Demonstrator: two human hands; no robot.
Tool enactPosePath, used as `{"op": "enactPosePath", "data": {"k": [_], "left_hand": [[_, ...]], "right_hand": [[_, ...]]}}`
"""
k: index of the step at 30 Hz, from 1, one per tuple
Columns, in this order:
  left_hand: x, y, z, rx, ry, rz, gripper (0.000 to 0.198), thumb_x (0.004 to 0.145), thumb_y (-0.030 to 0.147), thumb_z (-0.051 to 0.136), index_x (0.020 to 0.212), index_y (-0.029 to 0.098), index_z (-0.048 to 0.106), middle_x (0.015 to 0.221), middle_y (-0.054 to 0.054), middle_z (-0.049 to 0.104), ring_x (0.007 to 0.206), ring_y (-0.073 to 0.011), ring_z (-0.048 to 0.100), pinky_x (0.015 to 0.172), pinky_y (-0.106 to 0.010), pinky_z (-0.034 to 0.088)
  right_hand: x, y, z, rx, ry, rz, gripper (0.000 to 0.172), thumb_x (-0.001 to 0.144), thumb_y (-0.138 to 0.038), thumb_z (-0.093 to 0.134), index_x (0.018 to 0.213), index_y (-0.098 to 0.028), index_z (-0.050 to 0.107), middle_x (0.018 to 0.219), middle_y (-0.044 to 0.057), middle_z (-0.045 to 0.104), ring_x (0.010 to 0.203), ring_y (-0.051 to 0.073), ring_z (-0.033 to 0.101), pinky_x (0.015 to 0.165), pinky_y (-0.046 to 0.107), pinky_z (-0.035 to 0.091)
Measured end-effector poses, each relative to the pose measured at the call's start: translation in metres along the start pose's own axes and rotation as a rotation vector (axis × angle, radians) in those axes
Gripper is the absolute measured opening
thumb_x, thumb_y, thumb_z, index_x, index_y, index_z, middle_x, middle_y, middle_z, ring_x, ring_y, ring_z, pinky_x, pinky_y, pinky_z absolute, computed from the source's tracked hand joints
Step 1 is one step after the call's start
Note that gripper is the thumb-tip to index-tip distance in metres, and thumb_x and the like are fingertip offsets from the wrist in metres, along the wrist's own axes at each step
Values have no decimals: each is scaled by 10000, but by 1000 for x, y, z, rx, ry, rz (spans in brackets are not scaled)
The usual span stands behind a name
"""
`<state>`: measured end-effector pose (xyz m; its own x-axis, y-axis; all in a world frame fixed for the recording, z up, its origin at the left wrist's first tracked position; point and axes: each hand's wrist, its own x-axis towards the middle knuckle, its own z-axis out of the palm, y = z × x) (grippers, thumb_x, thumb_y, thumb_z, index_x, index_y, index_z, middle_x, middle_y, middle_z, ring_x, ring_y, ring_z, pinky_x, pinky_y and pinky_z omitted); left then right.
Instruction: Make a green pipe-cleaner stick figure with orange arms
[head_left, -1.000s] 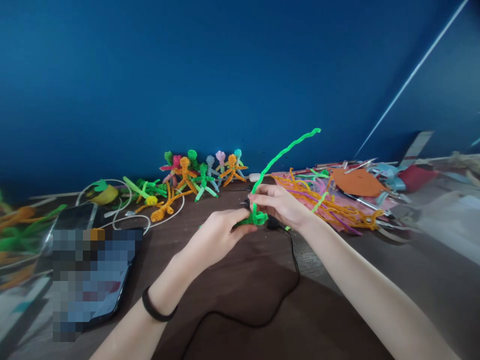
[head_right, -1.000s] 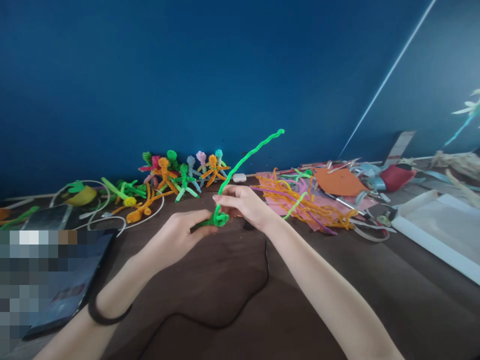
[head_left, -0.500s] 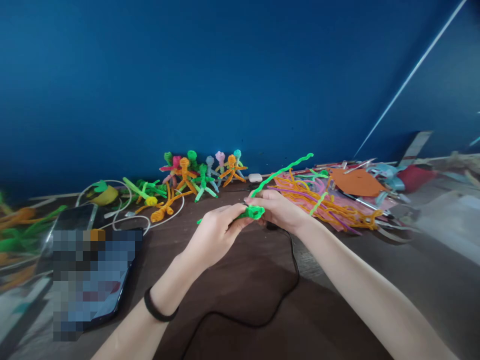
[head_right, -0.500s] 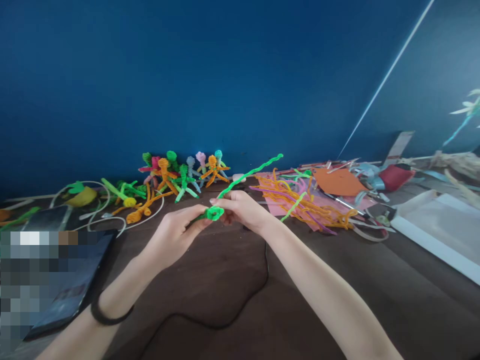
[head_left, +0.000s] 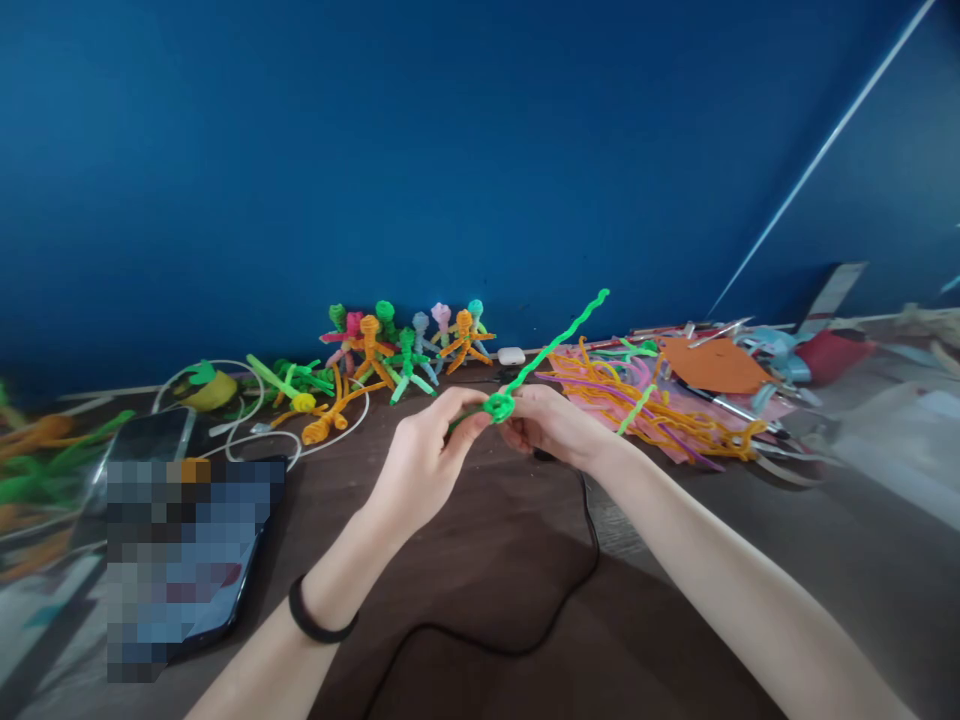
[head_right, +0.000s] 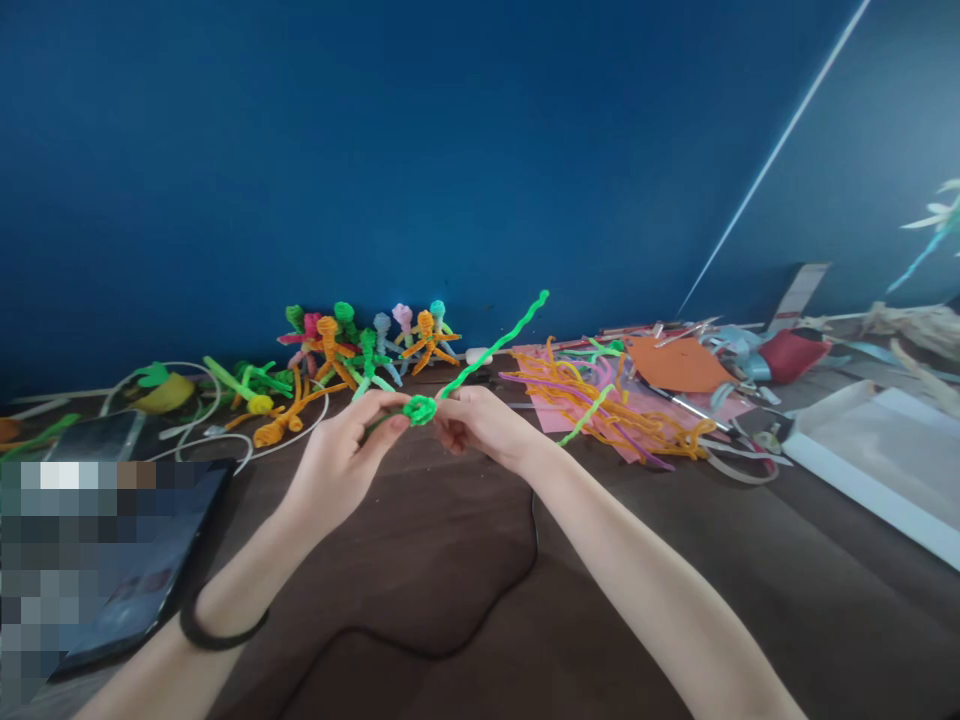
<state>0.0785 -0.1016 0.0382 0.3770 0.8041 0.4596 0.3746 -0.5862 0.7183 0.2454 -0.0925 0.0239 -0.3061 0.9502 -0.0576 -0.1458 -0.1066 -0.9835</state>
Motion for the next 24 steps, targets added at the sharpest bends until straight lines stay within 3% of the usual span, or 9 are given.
{"op": "enactPosePath", "data": {"k": [5, 11, 16, 18, 20, 22, 24], "left_hand": [[3, -2, 1, -395, 82, -148, 157, 803, 325, 514, 784, 180, 572, 477, 46, 392, 449, -84, 332, 441, -209, 254], [8, -7, 3, -774, 108, -383, 190, 791, 288, 524, 647, 173, 478, 433, 60, 331, 431, -74, 286, 428, -197, 235], [10, -13, 1, -954, 89, -490, 249, 790, 230, 518, 576, 166, 409, 431, 61, 316, 407, -55, 261, 414, -176, 239], [10, -15, 1, -980, 101, -499, 269, 802, 214, 499, 558, 163, 397, 425, 57, 315, 403, -52, 262, 412, -173, 242], [11, -16, 1, -1008, 124, -503, 273, 810, 186, 479, 551, 161, 397, 418, 55, 312, 399, -52, 260, 412, -173, 248], [12, -17, 1, -1046, 151, -510, 273, 815, 159, 462, 548, 159, 401, 413, 56, 307, 392, -51, 249, 415, -175, 256], [13, -15, 0, -1075, 177, -542, 283, 824, 150, 442, 545, 159, 399, 405, 56, 303, 385, -50, 242, 409, -175, 252]], "right_hand": [[0, 3, 1, -17, -35, 4, 321, 704, -385, 611, 541, -151, 463, 401, -40, 477, 341, 59, 409, 366, 192, 266], [-4, -1, 0, -108, -74, -84, 354, 778, -393, 544, 539, -141, 478, 430, -35, 475, 384, 49, 417, 411, 183, 295], [-5, -6, -11, -446, -111, -5, 334, 783, -451, 512, 653, -146, 557, 504, -18, 521, 450, 78, 483, 465, 198, 371], [-4, -5, -19, -776, 15, 62, 297, 791, -436, 496, 713, -160, 576, 564, -3, 561, 509, 103, 536, 519, 214, 411], [-1, -2, -26, -1137, 298, 169, 292, 814, -415, 451, 753, -165, 589, 680, 43, 620, 641, 153, 605, 607, 251, 439], [3, 5, -31, -1280, 475, 240, 290, 823, -374, 433, 848, -134, 594, 858, 138, 639, 850, 256, 618, 708, 337, 438], [7, 13, -34, -1402, 571, 345, 332, 827, -390, 413, 925, -116, 573, 953, 190, 627, 948, 318, 592, 752, 396, 426]]}}
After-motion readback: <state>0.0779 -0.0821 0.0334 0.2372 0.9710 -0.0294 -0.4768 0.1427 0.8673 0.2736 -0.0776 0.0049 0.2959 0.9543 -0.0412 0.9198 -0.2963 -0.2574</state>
